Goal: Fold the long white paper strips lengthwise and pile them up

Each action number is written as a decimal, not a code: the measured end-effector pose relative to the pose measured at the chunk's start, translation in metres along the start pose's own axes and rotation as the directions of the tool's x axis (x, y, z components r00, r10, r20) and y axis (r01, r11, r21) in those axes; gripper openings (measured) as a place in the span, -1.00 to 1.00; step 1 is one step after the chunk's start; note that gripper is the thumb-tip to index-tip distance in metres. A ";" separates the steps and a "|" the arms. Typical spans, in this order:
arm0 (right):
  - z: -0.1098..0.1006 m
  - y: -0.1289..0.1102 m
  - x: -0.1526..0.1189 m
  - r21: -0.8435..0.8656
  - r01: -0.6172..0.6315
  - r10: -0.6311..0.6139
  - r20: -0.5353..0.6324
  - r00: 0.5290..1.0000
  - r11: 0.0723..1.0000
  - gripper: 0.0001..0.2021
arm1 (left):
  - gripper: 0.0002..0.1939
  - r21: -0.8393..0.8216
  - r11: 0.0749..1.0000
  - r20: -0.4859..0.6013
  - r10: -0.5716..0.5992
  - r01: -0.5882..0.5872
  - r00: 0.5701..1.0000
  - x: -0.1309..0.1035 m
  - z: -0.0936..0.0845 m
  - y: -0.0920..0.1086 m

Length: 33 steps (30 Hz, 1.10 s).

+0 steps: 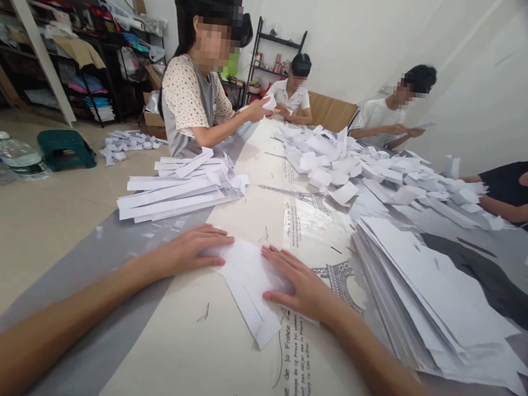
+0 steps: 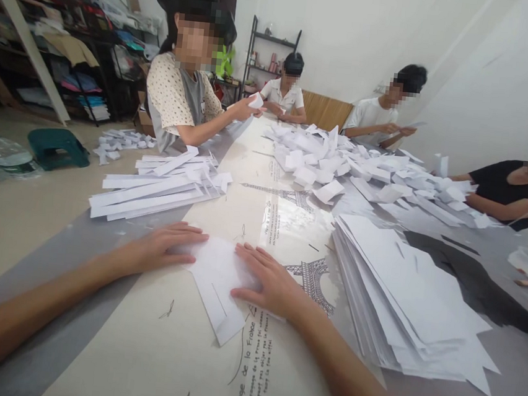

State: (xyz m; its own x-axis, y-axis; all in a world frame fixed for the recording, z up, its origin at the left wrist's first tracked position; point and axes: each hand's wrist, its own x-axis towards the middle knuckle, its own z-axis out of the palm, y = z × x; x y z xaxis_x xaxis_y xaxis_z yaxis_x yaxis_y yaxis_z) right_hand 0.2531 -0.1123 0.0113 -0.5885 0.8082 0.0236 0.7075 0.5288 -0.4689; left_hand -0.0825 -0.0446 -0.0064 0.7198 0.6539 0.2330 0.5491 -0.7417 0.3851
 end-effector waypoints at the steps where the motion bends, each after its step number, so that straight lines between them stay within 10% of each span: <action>1: -0.001 0.001 0.000 0.005 -0.008 0.008 0.011 1.000 1.000 -0.17 | -0.48 -0.015 1.000 -0.012 -0.004 0.004 1.000 0.000 0.001 -0.001; 33: -0.015 0.024 -0.006 0.000 0.138 -0.138 -0.016 0.990 0.990 -0.32 | -0.52 0.000 0.997 0.032 0.083 -0.083 0.996 -0.003 -0.006 -0.006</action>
State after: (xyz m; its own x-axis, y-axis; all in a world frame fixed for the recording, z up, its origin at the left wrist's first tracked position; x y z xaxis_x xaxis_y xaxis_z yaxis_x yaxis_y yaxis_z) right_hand 0.2793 -0.1003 0.0129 -0.6741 0.7316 0.1022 0.6196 0.6353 -0.4609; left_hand -0.0905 -0.0414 -0.0039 0.7761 0.5852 0.2350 0.4876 -0.7932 0.3647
